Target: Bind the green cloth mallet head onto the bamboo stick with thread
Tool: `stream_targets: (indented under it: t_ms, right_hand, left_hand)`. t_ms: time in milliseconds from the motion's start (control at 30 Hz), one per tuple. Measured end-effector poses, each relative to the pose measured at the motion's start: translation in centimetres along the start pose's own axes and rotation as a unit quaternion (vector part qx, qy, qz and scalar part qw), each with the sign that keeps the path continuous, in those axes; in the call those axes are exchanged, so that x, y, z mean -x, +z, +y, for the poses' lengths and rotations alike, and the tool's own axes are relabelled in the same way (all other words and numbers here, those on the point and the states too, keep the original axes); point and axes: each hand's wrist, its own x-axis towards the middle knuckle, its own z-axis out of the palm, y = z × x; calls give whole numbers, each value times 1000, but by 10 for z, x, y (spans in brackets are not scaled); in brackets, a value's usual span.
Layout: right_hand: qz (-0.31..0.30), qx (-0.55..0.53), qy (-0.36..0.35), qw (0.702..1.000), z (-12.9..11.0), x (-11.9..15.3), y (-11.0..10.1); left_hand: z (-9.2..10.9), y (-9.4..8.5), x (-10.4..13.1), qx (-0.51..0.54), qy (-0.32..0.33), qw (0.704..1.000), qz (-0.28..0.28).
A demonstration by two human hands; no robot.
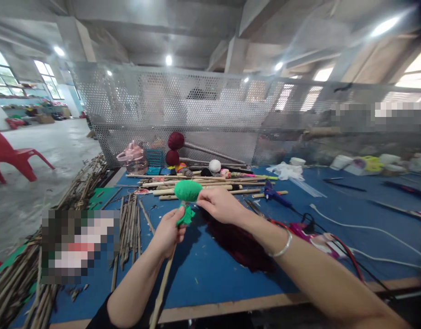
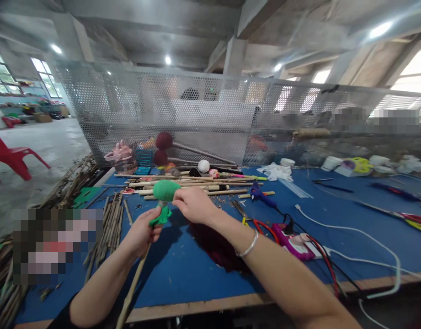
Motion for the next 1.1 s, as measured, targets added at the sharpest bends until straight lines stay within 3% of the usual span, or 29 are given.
stream_targets:
  t_ms: [100, 167, 233, 300, 367, 433, 500, 567, 633, 700, 767, 867, 933, 1000, 1100]
  right_hand:
    - [22, -247, 106, 963, 21, 23, 23]
    - [-37, -358, 134, 923, 38, 31, 33]
    - [-122, -385, 126, 906, 57, 28, 35]
    - [-215, -350, 106, 906, 72, 13, 28]
    - [-320, -277, 85, 902, 77, -12, 17]
    - [-418, -168, 55, 891, 65, -39, 7]
    - [-458, -26, -4, 889, 38, -58, 2]
    - [-425, 118, -80, 894, 3, -65, -1]
    - [-348, 228, -139, 898, -27, -60, -5]
    - [-263, 282, -142, 912, -44, -46, -11]
    - [-157, 265, -108, 945, -42, -28, -17]
    - [-19, 118, -23, 993, -20, -2, -16]
    - [23, -28, 58, 998, -3, 14, -6]
    - [39, -187, 139, 972, 10, 28, 11]
    - [31, -395, 191, 898, 23, 42, 40]
  left_hand:
    - [1, 1, 8, 40, -25, 997, -68]
    - [-1, 0, 13, 60, -52, 989, -127]
    - [-5, 0, 17, 62, -87, 975, -192]
    - [-14, 4, 20, 29, -152, 951, -266]
    - [-25, 12, 21, -14, -187, 934, -304]
    - [-35, 19, 19, -62, -191, 934, -297]
    - [-42, 24, 14, -102, -195, 942, -253]
    - [-42, 23, 7, -123, -189, 957, -184]
    - [-36, 17, 1, -109, -167, 974, -105]
    - [-25, 8, -4, -58, -135, 988, -46]
    - [-13, 0, -5, -14, -101, 994, -34]
    - [-2, -6, -1, 6, -41, 999, -34]
    - [-2, -4, 3, 13, -21, 999, -42]
    - [-5, -1, 7, 26, -22, 998, -60]
    - [-10, 3, 11, 44, -63, 990, -114]
